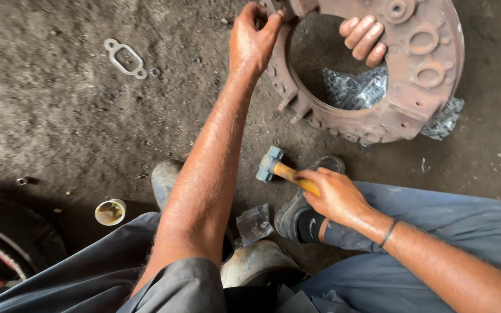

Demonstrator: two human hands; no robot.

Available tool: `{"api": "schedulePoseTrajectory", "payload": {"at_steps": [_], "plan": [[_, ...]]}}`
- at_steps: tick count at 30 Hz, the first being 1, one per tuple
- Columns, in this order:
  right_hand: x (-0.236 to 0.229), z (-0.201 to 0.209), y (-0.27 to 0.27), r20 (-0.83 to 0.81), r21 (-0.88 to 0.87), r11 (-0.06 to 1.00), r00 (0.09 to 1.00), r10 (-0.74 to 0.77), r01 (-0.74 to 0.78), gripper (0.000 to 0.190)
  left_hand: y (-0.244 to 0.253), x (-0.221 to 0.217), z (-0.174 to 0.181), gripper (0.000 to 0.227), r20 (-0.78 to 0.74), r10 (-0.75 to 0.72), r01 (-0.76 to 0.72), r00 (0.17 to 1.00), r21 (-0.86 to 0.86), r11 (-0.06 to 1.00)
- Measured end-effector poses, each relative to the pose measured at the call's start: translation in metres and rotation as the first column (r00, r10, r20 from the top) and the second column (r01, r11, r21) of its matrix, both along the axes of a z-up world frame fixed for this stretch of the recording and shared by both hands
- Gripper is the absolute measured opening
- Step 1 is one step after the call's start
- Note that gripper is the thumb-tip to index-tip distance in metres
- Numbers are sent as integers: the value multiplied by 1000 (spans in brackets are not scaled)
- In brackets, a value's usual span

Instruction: The person uses a hammer and a punch to drive components into or out of a large circular metal housing while it is held on the floor by an assistant.

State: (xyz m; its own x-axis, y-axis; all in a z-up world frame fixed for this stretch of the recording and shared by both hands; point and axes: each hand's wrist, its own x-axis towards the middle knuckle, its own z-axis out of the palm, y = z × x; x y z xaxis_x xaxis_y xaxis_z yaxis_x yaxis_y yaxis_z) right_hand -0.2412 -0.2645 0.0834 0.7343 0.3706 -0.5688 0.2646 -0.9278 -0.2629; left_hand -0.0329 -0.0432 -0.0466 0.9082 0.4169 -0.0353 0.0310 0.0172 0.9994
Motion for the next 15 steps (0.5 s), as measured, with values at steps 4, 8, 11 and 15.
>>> {"api": "schedulePoseTrajectory", "payload": {"at_steps": [4, 8, 11, 15], "plan": [[2, 1, 7, -13, -71, 997, 1000, -9, 9, 44, -8, 3, 10, 46, -136, 39, -28, 990, 87, 996], [2, 4, 12, -30, -106, 994, 999, -32, 28, 44, -11, 2, 18, 61, -248, 50, 2, 968, 204, 979], [2, 4, 13, -14, -105, 994, 999, -35, 33, 44, -13, 1, 19, 63, -259, 55, 21, 964, 283, 959], [0, 4, 11, 0, -105, 994, 1000, -18, 18, 44, -19, 1, 15, 59, -33, 185, -151, 982, 447, 882]]}}
